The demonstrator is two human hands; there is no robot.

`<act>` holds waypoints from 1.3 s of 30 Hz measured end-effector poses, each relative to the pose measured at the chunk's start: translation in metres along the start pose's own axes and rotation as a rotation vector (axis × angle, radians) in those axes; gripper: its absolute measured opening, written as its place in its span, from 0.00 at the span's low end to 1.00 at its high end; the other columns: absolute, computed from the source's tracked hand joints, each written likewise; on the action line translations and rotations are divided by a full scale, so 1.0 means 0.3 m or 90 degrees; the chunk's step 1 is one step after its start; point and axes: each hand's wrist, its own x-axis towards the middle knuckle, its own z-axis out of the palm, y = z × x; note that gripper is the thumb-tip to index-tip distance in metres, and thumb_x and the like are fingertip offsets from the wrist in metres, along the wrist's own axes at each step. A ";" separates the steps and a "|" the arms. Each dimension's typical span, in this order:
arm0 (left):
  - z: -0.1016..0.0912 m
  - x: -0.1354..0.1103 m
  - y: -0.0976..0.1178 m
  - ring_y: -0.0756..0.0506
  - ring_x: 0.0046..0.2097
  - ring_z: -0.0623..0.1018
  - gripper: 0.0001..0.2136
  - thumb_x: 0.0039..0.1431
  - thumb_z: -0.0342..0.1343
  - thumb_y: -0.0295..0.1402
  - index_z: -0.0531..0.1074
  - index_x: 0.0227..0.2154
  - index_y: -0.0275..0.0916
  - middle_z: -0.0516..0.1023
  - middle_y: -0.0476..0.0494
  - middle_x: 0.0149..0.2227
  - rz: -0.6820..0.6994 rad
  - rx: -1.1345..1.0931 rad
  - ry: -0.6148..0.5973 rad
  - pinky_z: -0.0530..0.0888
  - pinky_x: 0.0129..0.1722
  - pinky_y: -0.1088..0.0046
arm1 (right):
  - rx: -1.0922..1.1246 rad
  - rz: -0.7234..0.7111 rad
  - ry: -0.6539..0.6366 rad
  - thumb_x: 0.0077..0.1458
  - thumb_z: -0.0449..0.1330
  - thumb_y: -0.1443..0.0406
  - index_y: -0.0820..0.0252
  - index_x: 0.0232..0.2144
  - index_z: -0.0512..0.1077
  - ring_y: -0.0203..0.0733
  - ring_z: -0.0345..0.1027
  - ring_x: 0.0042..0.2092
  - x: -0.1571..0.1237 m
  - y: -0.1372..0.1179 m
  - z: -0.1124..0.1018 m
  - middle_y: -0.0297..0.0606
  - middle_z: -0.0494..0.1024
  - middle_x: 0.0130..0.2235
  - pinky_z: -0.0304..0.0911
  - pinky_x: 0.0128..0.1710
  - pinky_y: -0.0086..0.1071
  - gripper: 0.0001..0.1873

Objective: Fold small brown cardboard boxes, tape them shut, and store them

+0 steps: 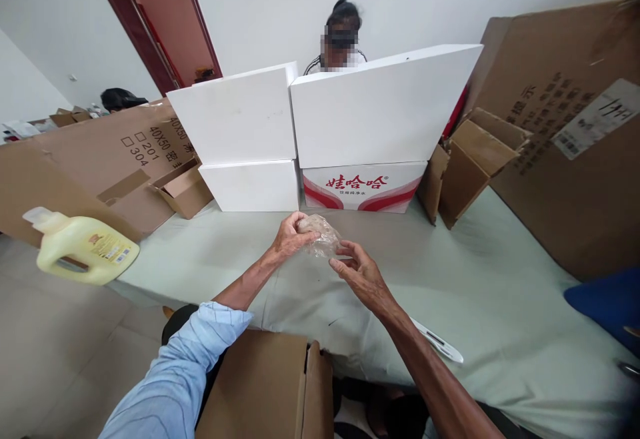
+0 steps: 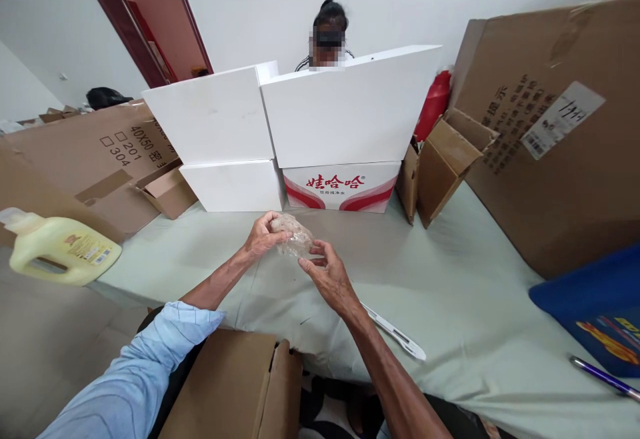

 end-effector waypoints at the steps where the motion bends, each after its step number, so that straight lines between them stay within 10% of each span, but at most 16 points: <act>1: 0.008 -0.011 0.001 0.50 0.32 0.73 0.25 0.39 0.77 0.39 0.71 0.37 0.39 0.76 0.53 0.31 -0.001 0.012 -0.004 0.70 0.33 0.75 | -0.030 -0.030 0.030 0.52 0.71 0.40 0.55 0.60 0.71 0.53 0.79 0.48 0.000 0.001 -0.001 0.52 0.79 0.58 0.77 0.44 0.49 0.41; 13: 0.058 -0.158 0.067 0.51 0.30 0.67 0.18 0.49 0.69 0.40 0.69 0.37 0.41 0.70 0.56 0.29 0.017 0.167 -0.095 0.64 0.29 0.76 | -0.190 -0.427 0.194 0.69 0.66 0.58 0.51 0.48 0.82 0.47 0.80 0.45 -0.027 -0.052 0.015 0.41 0.83 0.45 0.76 0.47 0.42 0.09; 39: 0.043 -0.182 0.083 0.47 0.30 0.73 0.17 0.58 0.69 0.41 0.74 0.47 0.43 0.78 0.54 0.30 0.008 0.372 -0.083 0.66 0.32 0.72 | -0.325 -0.419 0.209 0.75 0.56 0.59 0.52 0.35 0.79 0.45 0.76 0.37 -0.056 -0.107 -0.018 0.40 0.82 0.35 0.72 0.41 0.38 0.16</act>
